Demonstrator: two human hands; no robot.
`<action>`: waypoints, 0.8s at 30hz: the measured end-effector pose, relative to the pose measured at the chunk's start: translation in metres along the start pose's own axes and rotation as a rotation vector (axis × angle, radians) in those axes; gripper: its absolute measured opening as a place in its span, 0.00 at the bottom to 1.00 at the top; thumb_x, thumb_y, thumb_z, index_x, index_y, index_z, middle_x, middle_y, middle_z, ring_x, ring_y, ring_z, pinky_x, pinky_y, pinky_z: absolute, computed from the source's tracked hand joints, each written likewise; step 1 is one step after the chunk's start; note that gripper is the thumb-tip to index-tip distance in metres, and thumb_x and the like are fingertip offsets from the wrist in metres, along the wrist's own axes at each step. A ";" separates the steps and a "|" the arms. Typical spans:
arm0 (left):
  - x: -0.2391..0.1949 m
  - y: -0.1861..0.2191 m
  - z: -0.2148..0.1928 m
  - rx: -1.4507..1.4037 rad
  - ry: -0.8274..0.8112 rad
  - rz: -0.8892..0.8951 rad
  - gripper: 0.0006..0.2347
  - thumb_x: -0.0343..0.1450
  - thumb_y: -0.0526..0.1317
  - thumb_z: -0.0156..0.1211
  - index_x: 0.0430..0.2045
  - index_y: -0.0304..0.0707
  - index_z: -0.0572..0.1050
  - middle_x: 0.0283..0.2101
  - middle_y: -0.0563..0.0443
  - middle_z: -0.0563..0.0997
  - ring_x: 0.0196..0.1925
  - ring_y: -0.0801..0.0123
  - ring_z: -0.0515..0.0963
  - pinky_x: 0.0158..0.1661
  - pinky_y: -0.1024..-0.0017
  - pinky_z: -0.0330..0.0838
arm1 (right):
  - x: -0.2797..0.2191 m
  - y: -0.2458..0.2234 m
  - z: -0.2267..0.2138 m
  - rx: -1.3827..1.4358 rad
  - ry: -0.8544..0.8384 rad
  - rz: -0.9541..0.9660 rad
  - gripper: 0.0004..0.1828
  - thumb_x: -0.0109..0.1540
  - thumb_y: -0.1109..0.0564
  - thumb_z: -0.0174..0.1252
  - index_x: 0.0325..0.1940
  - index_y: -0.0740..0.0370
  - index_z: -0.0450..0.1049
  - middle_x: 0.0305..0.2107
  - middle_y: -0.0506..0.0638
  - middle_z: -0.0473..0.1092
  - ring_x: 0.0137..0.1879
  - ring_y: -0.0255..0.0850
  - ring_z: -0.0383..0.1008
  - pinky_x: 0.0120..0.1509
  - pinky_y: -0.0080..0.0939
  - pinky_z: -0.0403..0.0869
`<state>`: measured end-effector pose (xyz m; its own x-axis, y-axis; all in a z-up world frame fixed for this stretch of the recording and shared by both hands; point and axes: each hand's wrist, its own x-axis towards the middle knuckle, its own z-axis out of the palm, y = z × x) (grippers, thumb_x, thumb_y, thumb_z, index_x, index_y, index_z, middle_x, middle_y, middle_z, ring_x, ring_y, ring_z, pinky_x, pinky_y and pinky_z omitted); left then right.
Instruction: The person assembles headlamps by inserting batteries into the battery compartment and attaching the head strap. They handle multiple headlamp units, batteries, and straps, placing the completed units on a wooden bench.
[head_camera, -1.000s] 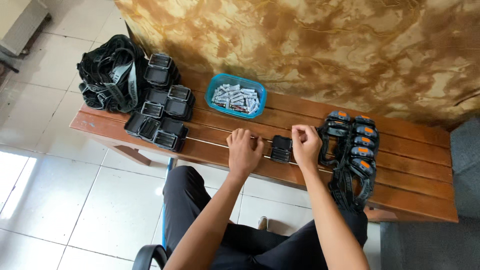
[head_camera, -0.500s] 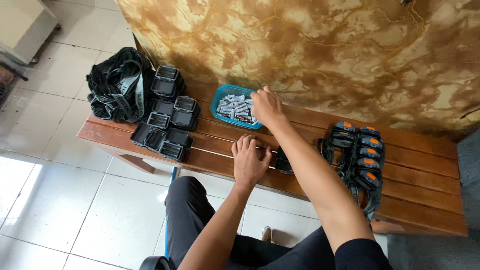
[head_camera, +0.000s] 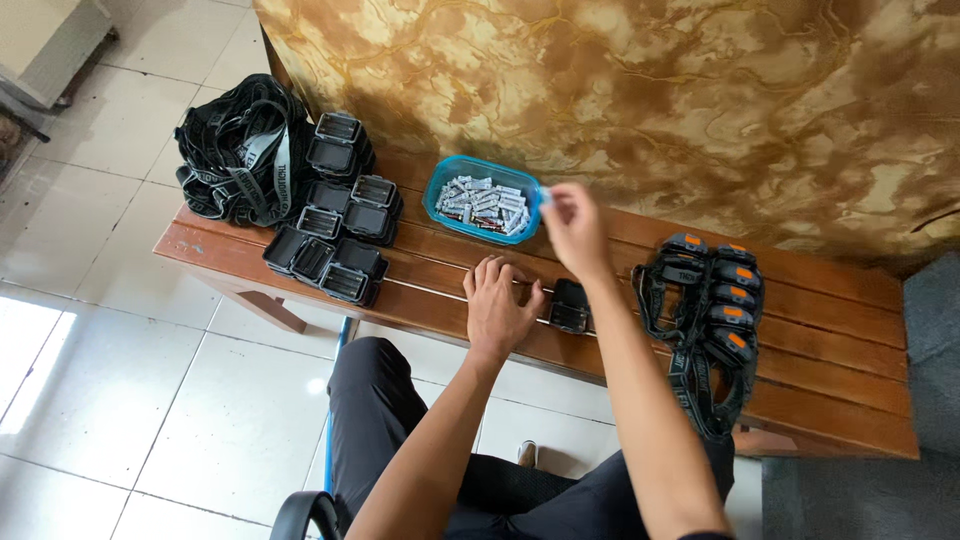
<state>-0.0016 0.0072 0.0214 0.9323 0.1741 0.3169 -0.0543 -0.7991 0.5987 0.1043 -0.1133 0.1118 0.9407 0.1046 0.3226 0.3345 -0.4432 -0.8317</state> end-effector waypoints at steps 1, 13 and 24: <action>0.002 0.003 -0.004 -0.003 0.002 0.003 0.11 0.67 0.54 0.63 0.30 0.50 0.75 0.52 0.50 0.78 0.68 0.58 0.72 0.69 0.52 0.57 | -0.018 0.013 -0.015 -0.003 0.003 -0.003 0.08 0.70 0.55 0.59 0.52 0.59 0.76 0.38 0.55 0.75 0.44 0.47 0.75 0.51 0.46 0.75; -0.009 0.018 -0.029 -0.129 -0.184 0.260 0.22 0.66 0.63 0.63 0.47 0.54 0.79 0.54 0.53 0.82 0.67 0.57 0.73 0.68 0.53 0.60 | -0.169 0.091 -0.076 0.380 0.265 0.350 0.20 0.66 0.62 0.63 0.63 0.61 0.73 0.40 0.63 0.79 0.37 0.41 0.79 0.38 0.33 0.77; -0.023 0.050 -0.035 -0.040 -0.364 0.127 0.38 0.57 0.68 0.71 0.54 0.42 0.75 0.68 0.47 0.72 0.80 0.50 0.58 0.78 0.46 0.39 | -0.167 0.092 -0.072 0.364 0.298 0.306 0.16 0.64 0.67 0.64 0.56 0.64 0.75 0.44 0.64 0.77 0.39 0.46 0.83 0.43 0.39 0.84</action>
<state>-0.0379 -0.0166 0.0697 0.9829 -0.1460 0.1123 -0.1842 -0.7771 0.6018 -0.0261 -0.2356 0.0140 0.9590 -0.2604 0.1116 0.0959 -0.0723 -0.9928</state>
